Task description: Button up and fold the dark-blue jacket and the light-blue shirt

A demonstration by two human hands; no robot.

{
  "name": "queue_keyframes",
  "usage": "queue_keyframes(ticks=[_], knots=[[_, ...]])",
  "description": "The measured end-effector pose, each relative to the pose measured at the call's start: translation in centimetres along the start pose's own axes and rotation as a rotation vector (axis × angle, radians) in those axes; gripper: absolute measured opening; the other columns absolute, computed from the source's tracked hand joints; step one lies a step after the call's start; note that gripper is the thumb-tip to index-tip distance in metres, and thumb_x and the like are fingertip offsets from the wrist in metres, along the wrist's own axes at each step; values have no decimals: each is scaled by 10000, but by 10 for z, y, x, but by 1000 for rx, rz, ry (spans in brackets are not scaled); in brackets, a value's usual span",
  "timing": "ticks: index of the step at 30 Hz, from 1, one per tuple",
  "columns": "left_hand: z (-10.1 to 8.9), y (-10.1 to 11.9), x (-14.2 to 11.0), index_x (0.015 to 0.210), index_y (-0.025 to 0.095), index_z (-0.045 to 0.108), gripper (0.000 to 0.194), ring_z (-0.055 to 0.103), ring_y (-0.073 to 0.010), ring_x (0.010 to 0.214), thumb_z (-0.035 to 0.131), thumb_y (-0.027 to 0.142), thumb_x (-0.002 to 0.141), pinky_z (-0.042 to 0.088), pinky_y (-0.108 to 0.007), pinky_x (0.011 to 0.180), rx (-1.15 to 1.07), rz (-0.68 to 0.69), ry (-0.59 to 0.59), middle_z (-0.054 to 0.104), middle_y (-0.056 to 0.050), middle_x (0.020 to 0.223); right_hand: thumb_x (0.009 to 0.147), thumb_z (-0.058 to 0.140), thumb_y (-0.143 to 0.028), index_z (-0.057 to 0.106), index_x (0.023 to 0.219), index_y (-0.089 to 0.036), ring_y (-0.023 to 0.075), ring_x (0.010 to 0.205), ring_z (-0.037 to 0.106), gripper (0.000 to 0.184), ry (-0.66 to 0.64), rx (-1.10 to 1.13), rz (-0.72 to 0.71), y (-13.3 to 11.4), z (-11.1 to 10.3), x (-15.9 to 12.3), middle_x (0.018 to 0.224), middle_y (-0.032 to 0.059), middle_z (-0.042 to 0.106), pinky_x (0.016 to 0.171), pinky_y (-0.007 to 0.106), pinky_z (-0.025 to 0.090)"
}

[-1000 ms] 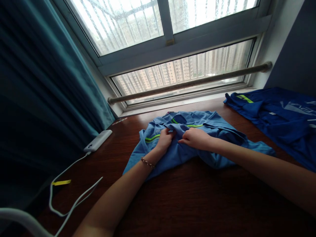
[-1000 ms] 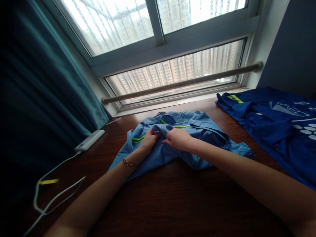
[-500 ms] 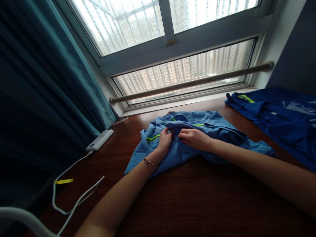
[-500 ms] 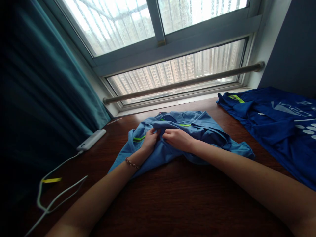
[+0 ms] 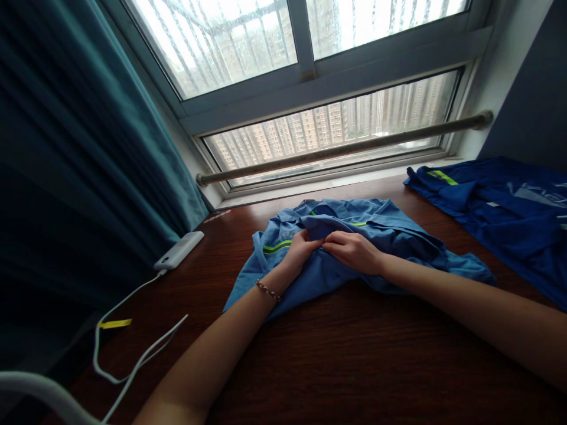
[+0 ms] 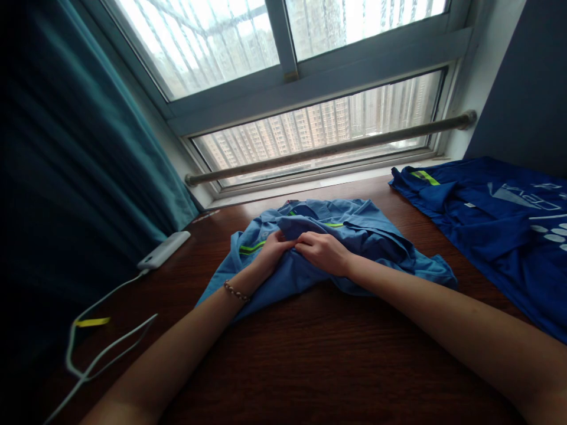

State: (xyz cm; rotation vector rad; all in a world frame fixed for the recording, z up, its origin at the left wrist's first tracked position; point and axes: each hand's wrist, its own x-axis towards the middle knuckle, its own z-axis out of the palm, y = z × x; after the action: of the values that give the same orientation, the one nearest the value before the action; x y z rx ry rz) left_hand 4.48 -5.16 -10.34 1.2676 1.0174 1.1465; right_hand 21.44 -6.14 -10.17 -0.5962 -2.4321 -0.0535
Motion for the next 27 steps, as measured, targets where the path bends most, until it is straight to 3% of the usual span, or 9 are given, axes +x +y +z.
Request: queue_keyframes(ticks=[4,7,11,15,20,24,27], knots=[[5,0,-3,852,123,608,301,602,-171,763,699,252,596,455,-291,741,40,50,27,661,-70,859,899,346,-186,603,879,-143,169,801,521,262,-24,-19,16,1,1,2,874,83,563,718,276,406],[11,-1,-9,836,129,593,237,588,-165,745,655,248,640,446,-280,722,131,146,76,648,-51,823,861,423,-194,606,827,-145,156,753,534,192,-80,2,120,0,1,5,819,59,569,673,250,389],[17,-2,-21,739,166,568,94,496,-124,618,587,254,712,378,-238,617,495,340,244,563,5,662,826,485,-212,620,780,-158,148,717,550,152,-107,21,299,-5,2,9,795,34,586,643,238,371],[21,0,-31,641,185,519,143,420,-118,572,574,278,735,320,-241,595,706,433,368,473,24,590,822,481,-214,626,768,-164,154,727,556,163,-92,7,383,-9,1,12,803,32,597,641,238,363],[29,4,-37,704,201,565,97,488,-160,717,555,281,759,346,-270,729,734,533,299,553,-13,710,763,534,-205,577,684,-133,157,681,547,115,-75,3,497,-7,4,9,730,44,586,623,233,361],[34,14,-38,813,210,584,87,527,-179,778,548,274,765,371,-294,777,673,465,221,591,-32,786,796,496,-232,537,708,-145,158,664,533,130,-25,-35,519,-3,5,6,737,49,574,602,236,347],[36,22,-38,1058,211,503,343,544,-189,886,596,266,733,394,-307,808,592,434,162,588,-60,986,811,440,-201,507,722,-153,158,662,530,122,88,-53,543,4,-7,9,736,49,568,595,236,340]])
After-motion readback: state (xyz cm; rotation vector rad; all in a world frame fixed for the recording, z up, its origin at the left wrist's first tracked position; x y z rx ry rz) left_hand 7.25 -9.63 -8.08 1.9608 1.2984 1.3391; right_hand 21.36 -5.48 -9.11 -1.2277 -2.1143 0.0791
